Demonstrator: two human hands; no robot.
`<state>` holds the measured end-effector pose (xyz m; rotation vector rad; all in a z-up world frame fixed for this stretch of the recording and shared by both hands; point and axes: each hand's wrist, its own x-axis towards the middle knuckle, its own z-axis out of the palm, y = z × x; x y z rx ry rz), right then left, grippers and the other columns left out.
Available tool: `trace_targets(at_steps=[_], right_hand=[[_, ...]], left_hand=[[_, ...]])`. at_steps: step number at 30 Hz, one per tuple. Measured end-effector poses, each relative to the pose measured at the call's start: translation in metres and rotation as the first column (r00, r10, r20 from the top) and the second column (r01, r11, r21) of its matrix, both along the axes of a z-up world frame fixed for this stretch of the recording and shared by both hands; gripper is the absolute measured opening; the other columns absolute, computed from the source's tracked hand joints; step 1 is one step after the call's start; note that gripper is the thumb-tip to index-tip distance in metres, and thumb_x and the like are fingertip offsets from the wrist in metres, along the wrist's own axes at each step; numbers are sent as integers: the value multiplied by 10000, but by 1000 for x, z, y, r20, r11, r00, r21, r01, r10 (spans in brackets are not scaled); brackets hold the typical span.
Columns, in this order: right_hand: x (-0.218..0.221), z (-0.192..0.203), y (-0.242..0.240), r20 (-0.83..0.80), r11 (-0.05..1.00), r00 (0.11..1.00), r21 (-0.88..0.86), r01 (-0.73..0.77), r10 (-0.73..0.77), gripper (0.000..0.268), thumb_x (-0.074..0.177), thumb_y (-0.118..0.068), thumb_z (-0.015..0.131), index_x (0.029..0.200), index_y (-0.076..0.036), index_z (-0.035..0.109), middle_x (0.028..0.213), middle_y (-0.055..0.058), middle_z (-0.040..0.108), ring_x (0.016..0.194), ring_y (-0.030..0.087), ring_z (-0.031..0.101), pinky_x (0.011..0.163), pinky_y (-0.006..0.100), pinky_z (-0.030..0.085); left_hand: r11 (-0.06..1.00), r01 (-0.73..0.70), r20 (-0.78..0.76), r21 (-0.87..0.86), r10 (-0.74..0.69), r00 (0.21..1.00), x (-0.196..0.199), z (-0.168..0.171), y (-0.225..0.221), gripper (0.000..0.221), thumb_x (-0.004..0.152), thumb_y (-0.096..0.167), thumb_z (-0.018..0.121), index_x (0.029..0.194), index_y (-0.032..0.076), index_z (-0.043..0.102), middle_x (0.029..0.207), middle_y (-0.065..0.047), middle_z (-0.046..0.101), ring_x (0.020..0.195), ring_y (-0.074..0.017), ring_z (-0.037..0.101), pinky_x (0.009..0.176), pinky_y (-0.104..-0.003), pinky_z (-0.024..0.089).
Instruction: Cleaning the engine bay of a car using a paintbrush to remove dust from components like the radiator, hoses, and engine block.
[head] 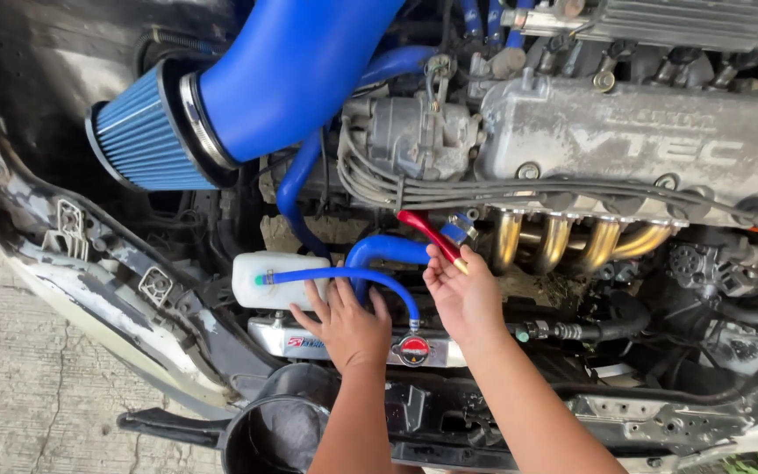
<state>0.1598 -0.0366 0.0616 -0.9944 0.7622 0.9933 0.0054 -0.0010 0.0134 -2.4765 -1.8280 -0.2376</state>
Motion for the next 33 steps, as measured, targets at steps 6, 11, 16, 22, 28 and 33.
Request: trace_targets(at_steps=[6,11,16,22,28,33], right_hand=[[-26,73,-39,-98,993,991,84,-85,93,462,993,-210,516,1384,31,567,1003,152,615,857,191,560,758,296,486],[-28,71,-134,158,938,944,148,-314,291,573,958,-167,503,1525,-98,468,1209,267,648,1061,302,582,873,425,458],[18,53,-216,234,848,902,319,-423,362,382,958,-107,572,1338,-100,614,1225,207,669,897,281,606,796,435,473],[62,83,-216,428,730,639,-76,-680,640,408,1050,-155,380,1240,78,655,890,244,676,627,279,562,554,376,470],[74,71,-149,119,492,483,-341,-801,868,572,1005,-122,432,1576,-147,405,1183,221,759,755,223,595,553,287,397],[88,25,-131,63,70,38,-660,-748,997,468,950,-135,633,1415,-180,644,879,144,810,769,213,743,612,294,488]], left_hand=[[964,-26,26,-263,34,999,0,8,3,592,911,433,561,1387,82,578,1295,-74,676,1513,-386,323,1207,-718,97],[958,-27,-25,-285,21,999,1,9,4,552,924,444,543,1322,67,599,1335,-82,654,1530,-378,293,1218,-717,89],[964,-7,13,-268,11,1000,1,7,3,588,915,415,532,1378,55,576,1334,-86,657,1533,-390,284,1222,-714,74],[949,-14,5,-315,16,1000,0,10,3,594,912,399,537,1395,54,549,1352,-61,645,1559,-390,227,1222,-713,68],[935,-26,-21,-353,20,1000,-3,0,2,578,912,414,527,1352,41,560,1344,-91,638,1568,-391,195,1219,-723,48],[1000,6,-55,-12,-7,998,-7,-21,-3,705,720,372,642,1388,157,575,1192,-12,669,1499,-333,389,1216,-627,193]])
